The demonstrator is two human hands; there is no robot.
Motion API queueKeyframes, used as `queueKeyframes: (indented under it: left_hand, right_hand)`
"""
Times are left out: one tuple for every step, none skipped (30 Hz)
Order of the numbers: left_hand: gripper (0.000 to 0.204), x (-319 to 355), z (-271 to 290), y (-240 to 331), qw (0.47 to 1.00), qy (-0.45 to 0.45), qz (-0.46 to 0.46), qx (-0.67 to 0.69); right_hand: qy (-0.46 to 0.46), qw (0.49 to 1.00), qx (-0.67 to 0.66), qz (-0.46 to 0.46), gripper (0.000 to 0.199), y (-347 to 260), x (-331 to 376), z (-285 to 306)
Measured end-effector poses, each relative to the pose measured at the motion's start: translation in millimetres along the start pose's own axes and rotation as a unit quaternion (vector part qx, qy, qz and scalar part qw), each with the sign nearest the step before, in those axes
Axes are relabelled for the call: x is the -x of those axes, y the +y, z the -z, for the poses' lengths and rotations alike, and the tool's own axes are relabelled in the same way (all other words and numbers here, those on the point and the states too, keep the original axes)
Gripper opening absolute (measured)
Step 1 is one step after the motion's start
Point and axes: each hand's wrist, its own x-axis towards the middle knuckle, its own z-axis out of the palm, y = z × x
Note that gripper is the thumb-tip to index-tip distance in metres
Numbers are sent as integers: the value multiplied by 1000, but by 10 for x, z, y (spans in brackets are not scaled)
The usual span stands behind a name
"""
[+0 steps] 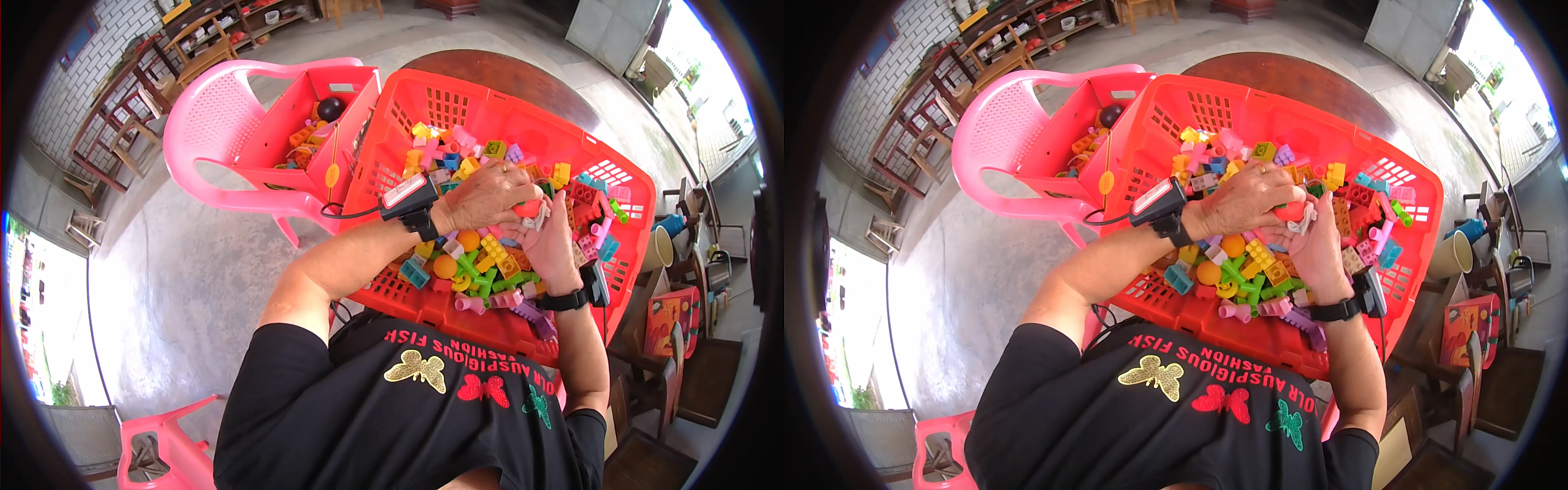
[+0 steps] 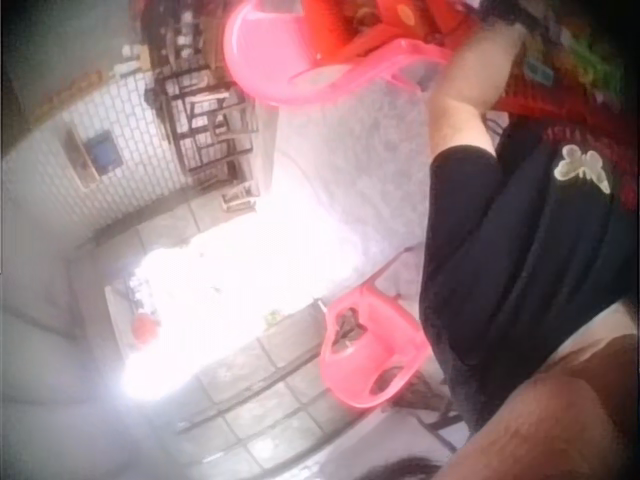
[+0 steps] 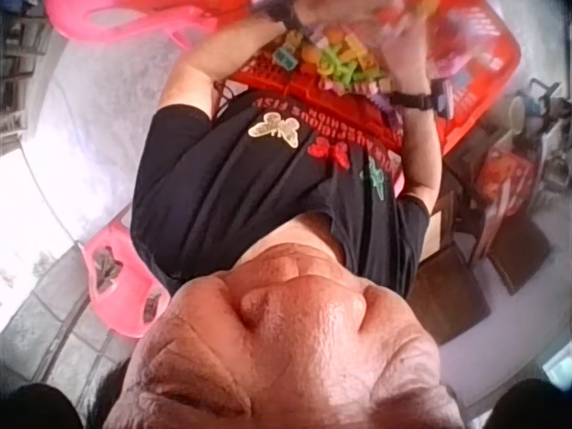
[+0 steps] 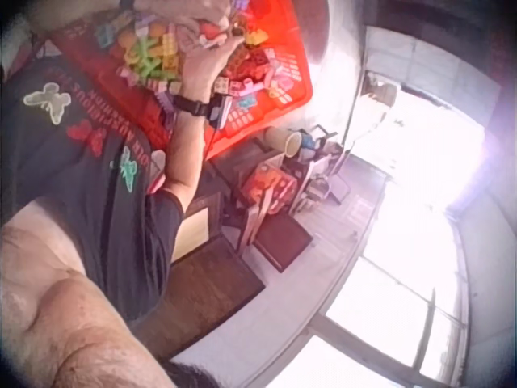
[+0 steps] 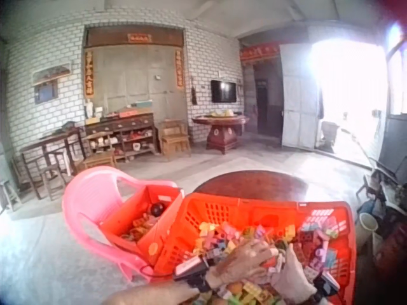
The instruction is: Assembling or sorting colorful plastic toy blocks inside a red basket.
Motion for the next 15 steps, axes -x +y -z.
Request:
queueKeyframes:
  left_hand:
    - [48,-9,1,14,1000,-29,-10,6]
    - [48,-14,4,28,999,-29,-9,9]
    - [47,-17,9,42,997,-45,-3,69]
    - [46,-16,23,55,990,-60,5,127]
    - [46,-22,25,69,990,-60,6,128]
    - [46,-32,24,85,981,-70,43,175]
    - [46,-56,20,118,968,-80,77,224]
    - [46,-75,26,138,967,-83,76,228]
    - [47,-94,43,143,962,-67,97,246]
    - [48,-106,85,142,957,-49,121,260]
    - [48,-120,128,129,946,-47,164,276]
    - [49,-152,175,74,965,2,131,228]
    - [51,-187,242,6,978,50,98,179]
    - [50,-219,387,-22,977,61,132,156]
    - [49,-277,592,-26,975,70,164,135]
  right_hand:
    - [44,999,-6,-10,57,8,-1,-26]
    - [87,996,-12,-21,55,17,2,-59]
    - [90,996,-13,-21,55,22,9,-114]
    - [130,990,-46,-28,53,33,8,-190]
    - [169,982,-78,-36,51,43,10,-226]
    - [170,982,-79,-37,51,58,6,-199]
    - [139,984,-101,-44,51,76,17,-130]
    - [108,985,-123,-50,51,98,32,-53]
    - [36,996,-81,-32,46,130,53,35]
    - [37,995,-83,-33,46,111,54,-14]
    - [59,998,1,-12,43,59,65,-112]
    - [82,993,86,9,41,28,73,-156]
    - [99,992,75,-11,32,21,72,-125]
    - [105,992,72,-11,32,-3,72,-149]
    - [102,984,149,-7,28,-81,95,-250]
